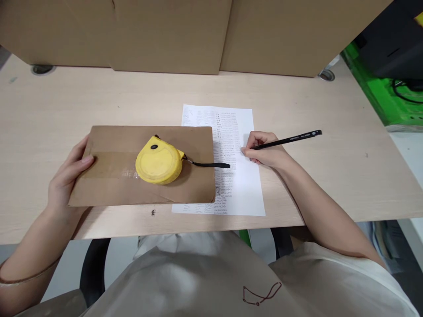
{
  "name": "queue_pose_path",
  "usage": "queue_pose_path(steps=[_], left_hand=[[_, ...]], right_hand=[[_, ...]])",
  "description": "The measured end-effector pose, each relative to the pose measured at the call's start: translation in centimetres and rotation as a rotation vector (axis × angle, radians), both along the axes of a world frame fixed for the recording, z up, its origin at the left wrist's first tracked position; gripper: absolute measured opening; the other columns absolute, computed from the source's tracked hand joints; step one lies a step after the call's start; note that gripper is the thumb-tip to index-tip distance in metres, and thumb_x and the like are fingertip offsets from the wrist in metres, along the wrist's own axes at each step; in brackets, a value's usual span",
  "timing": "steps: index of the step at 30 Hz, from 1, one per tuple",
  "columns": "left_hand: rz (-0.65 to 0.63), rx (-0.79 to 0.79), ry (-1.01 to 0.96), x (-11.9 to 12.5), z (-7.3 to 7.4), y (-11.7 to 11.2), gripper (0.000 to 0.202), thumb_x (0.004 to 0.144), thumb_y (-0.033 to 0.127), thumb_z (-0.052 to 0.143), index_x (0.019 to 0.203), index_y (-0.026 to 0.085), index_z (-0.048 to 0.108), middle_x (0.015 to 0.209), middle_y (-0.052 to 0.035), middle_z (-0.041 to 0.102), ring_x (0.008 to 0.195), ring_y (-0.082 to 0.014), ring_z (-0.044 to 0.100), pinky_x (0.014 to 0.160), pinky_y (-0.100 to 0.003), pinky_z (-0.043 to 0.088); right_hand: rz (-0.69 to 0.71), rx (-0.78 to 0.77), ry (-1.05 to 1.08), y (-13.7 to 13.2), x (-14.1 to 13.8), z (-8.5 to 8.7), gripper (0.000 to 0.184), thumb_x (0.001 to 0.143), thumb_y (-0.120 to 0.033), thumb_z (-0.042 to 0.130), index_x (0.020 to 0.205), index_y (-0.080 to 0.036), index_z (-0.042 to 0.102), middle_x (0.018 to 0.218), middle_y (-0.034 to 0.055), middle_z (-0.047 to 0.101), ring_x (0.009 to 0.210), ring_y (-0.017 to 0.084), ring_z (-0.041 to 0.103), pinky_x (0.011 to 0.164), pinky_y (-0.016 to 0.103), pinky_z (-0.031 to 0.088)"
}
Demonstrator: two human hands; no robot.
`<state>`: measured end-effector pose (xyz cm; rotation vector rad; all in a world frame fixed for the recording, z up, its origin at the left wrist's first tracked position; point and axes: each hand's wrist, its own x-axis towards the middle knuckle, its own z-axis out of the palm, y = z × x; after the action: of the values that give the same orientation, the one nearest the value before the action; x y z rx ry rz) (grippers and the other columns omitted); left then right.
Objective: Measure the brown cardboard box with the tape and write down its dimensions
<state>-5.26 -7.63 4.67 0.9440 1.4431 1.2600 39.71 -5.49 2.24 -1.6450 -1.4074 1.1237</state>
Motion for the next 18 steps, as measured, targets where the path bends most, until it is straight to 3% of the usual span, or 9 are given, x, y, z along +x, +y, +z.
queue_pose_path(steps=[8, 12, 15, 18], left_hand=[[-0.028, 0.019, 0.008, -0.4, -0.3, 0.0, 0.055, 0.084, 0.04, 0.091, 0.139, 0.04, 0.085, 0.154, 0.0048, 0.078, 0.148, -0.0376, 0.065, 0.118, -0.043, 0.056], [-0.025, 0.005, -0.013, -0.3, -0.1, 0.0, 0.056, 0.083, 0.039, 0.092, 0.139, 0.039, 0.085, 0.154, 0.0048, 0.078, 0.149, -0.0369, 0.065, 0.116, -0.04, 0.057], [-0.047, -0.001, -0.019, -0.3, 0.0, 0.0, 0.058, 0.084, 0.039, 0.092, 0.141, 0.039, 0.083, 0.156, 0.0055, 0.077, 0.15, -0.0342, 0.064, 0.108, -0.034, 0.058], [-0.058, 0.004, -0.03, -0.4, -0.1, 0.0, 0.059, 0.085, 0.039, 0.092, 0.142, 0.037, 0.082, 0.156, 0.005, 0.077, 0.149, -0.0329, 0.066, 0.101, -0.031, 0.058]], right_hand=[[0.013, -0.02, 0.004, 0.1, -0.2, 0.2, 0.051, 0.058, -0.042, 0.105, 0.058, -0.024, 0.058, 0.049, -0.0014, 0.057, 0.042, 0.009, 0.046, 0.041, 0.025, 0.035], [0.045, -0.115, 0.024, 0.0, 0.2, 1.2, 0.059, 0.078, -0.054, 0.095, 0.058, -0.026, 0.047, 0.044, -0.0037, 0.045, 0.041, 0.009, 0.035, 0.045, 0.027, 0.024], [0.069, -0.249, -0.242, -0.3, -0.2, 2.8, 0.064, 0.095, -0.06, 0.078, 0.056, -0.026, 0.04, 0.047, -0.0021, 0.041, 0.045, 0.011, 0.033, 0.05, 0.031, 0.024], [0.131, -0.275, -0.721, -0.5, -1.7, 4.1, 0.061, 0.106, -0.056, 0.063, 0.056, -0.025, 0.045, 0.055, 0.0043, 0.052, 0.051, 0.018, 0.046, 0.058, 0.036, 0.034]])
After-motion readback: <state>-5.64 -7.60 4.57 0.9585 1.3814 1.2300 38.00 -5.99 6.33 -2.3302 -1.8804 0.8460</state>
